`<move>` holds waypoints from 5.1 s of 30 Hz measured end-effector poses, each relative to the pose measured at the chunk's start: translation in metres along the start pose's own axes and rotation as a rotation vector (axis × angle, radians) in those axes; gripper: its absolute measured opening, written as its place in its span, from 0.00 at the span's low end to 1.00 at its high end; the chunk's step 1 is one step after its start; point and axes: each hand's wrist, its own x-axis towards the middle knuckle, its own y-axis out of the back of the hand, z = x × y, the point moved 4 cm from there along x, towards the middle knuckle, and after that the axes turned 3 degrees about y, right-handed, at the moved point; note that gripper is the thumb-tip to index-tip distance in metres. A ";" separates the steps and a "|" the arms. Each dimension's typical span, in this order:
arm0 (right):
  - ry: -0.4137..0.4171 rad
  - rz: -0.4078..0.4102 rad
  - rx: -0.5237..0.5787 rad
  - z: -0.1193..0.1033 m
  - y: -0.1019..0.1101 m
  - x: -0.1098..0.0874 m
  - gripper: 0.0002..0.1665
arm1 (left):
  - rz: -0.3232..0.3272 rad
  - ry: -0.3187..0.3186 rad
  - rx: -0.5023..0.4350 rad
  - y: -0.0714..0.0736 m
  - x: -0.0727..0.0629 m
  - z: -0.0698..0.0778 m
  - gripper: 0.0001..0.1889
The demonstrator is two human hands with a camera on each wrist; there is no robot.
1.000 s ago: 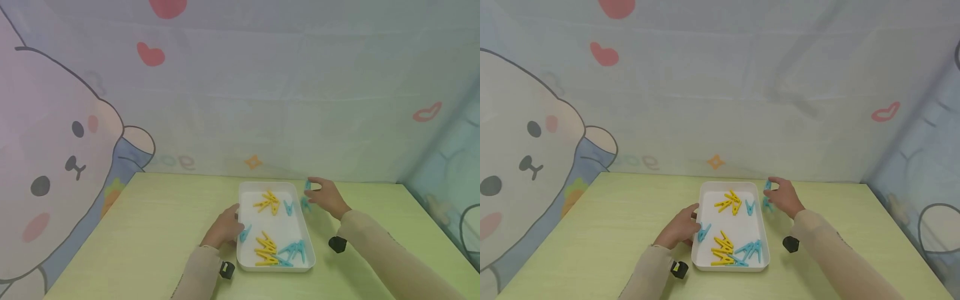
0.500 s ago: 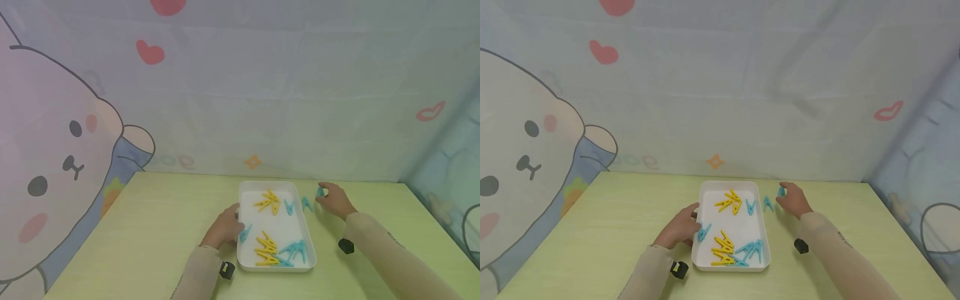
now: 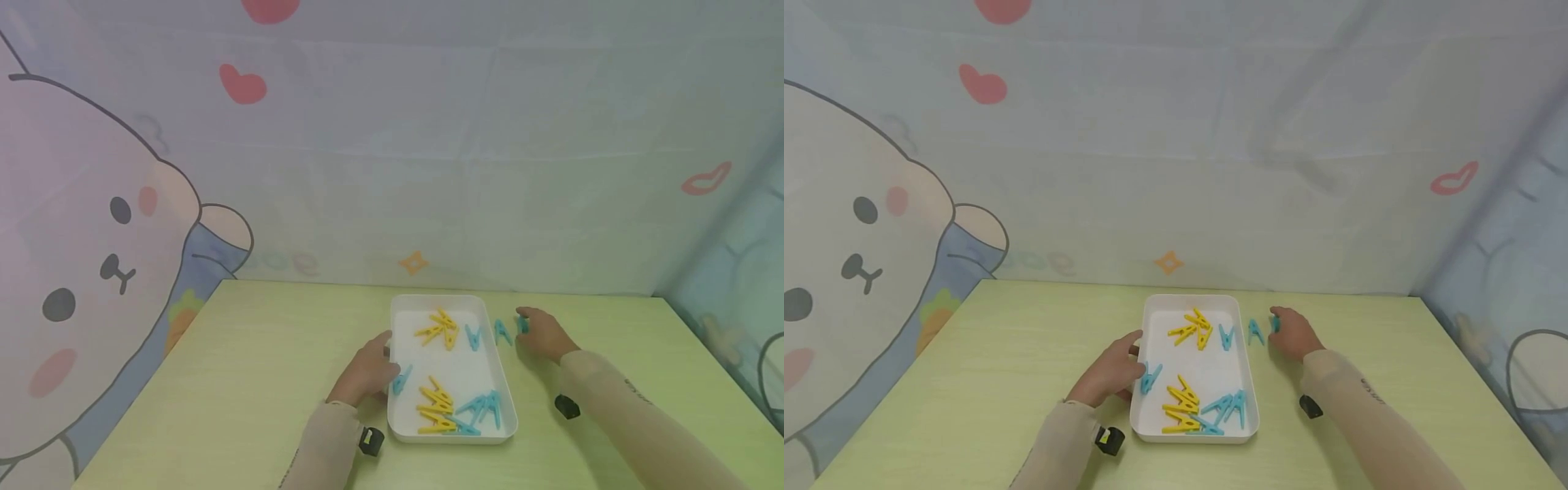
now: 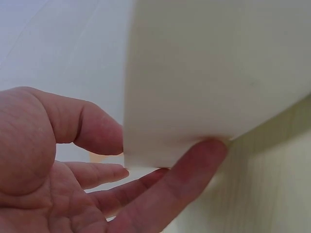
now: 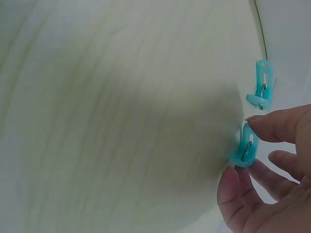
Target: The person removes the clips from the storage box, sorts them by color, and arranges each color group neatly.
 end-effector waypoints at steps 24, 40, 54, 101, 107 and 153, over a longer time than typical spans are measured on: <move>0.220 0.151 -0.076 -0.032 0.011 -0.003 0.31 | -0.007 -0.006 -0.036 0.000 -0.002 0.001 0.40; 0.393 0.070 -0.182 -0.109 -0.018 -0.013 0.19 | -0.017 -0.011 -0.046 -0.001 -0.003 0.005 0.40; -0.069 -0.301 -0.290 -0.150 -0.039 -0.062 0.25 | -0.012 -0.010 -0.033 -0.001 -0.005 0.009 0.41; 0.021 -0.169 -0.182 -0.144 -0.058 -0.027 0.17 | -0.015 -0.005 -0.029 -0.002 -0.006 0.009 0.39; 0.037 -0.215 -0.138 -0.149 -0.057 -0.034 0.30 | -0.015 0.002 -0.044 -0.001 -0.007 0.009 0.40; 0.030 0.027 0.502 -0.098 0.016 -0.009 0.40 | 0.012 -0.010 0.015 0.012 -0.006 -0.001 0.40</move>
